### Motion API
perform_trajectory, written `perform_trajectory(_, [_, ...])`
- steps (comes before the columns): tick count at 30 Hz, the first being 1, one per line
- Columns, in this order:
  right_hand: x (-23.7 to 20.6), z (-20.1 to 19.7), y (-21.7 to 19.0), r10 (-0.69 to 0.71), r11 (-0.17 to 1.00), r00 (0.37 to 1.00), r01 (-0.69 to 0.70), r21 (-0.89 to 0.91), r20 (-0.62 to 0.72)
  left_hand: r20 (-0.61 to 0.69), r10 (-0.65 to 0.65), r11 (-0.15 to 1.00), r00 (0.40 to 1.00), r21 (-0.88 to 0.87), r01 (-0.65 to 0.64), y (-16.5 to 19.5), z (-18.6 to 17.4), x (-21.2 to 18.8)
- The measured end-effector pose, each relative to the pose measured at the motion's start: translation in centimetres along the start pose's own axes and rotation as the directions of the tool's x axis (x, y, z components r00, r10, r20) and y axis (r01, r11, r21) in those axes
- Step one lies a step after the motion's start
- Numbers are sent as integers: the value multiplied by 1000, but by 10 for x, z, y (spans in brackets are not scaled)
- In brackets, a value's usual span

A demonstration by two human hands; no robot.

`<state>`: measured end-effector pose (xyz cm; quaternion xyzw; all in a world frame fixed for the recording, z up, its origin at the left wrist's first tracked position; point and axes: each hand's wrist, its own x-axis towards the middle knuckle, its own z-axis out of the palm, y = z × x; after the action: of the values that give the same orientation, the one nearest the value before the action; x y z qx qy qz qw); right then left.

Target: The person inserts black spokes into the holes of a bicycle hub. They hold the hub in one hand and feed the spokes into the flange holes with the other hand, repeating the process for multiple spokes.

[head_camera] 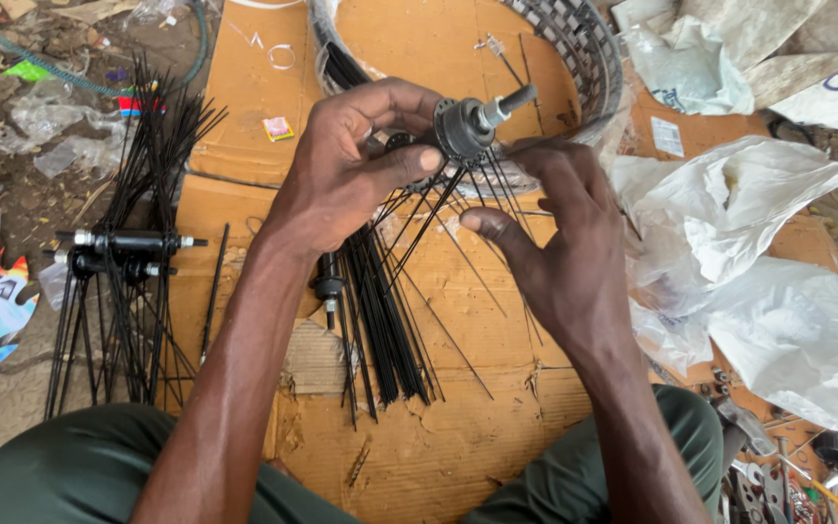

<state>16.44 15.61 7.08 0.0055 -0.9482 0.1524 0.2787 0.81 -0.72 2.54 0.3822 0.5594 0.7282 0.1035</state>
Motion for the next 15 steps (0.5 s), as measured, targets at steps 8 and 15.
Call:
perform_trajectory(8, [3,-15,4,228,850,970,-157,503,-82,138,121,987,983,91,-134,19,6,4])
perform_trajectory(15, [17,1,50,157,488,937,-349,800,313,425,220,859,878,342,-380,54,23,-3])
